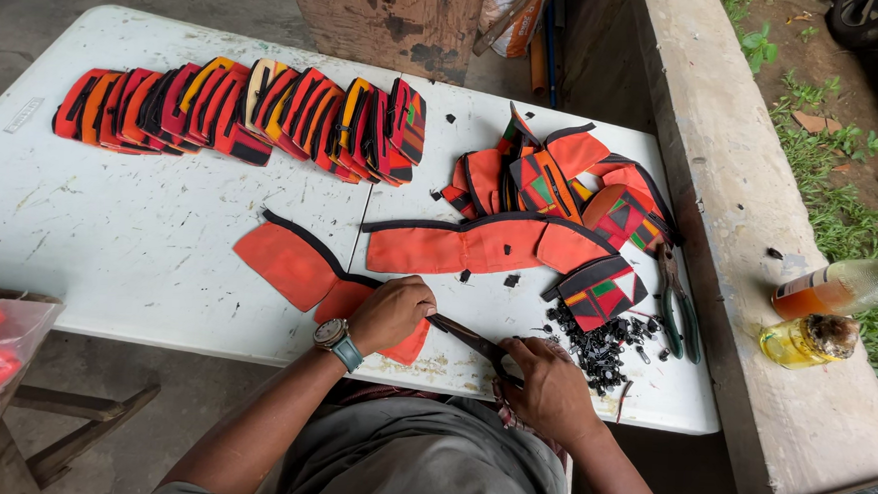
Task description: The person uses scissors and pliers to trim excess fabric and remove zipper pulls from small patterned pouches. They handle each pouch one at a time, cutting along edges and pulling off zipper tabs, then place the finished items into a pile on the table.
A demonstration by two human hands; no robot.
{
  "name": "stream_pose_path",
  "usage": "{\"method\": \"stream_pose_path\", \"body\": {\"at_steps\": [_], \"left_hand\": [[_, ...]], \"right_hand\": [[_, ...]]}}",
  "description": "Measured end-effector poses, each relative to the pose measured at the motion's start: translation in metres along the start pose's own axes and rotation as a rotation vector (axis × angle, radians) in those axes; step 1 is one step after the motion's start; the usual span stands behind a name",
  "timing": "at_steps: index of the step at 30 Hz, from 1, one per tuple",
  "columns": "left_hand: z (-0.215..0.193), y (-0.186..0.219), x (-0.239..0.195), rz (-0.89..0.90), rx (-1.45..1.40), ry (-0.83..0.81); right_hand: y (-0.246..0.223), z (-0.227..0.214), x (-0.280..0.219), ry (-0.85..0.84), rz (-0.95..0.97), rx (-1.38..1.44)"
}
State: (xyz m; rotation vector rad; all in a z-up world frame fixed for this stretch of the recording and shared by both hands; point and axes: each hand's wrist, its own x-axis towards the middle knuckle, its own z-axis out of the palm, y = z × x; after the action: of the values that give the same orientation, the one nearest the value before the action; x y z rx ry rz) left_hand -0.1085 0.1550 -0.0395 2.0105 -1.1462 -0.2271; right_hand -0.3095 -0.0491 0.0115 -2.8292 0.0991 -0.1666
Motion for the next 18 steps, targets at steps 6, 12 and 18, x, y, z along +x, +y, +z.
{"method": "stream_pose_path", "body": {"at_steps": [6,12,18], "left_hand": [[0.013,-0.004,-0.005,0.006,-0.021,0.100],[0.015,-0.010,-0.010,0.032,-0.039,0.192],[0.017,-0.010,-0.008,0.052,-0.040,0.170]], "right_hand": [[-0.002,0.001,0.006,-0.035,-0.001,-0.020],[-0.006,-0.004,0.009,-0.014,-0.025,-0.054],[-0.008,0.001,0.010,0.053,-0.053,-0.153]]}}
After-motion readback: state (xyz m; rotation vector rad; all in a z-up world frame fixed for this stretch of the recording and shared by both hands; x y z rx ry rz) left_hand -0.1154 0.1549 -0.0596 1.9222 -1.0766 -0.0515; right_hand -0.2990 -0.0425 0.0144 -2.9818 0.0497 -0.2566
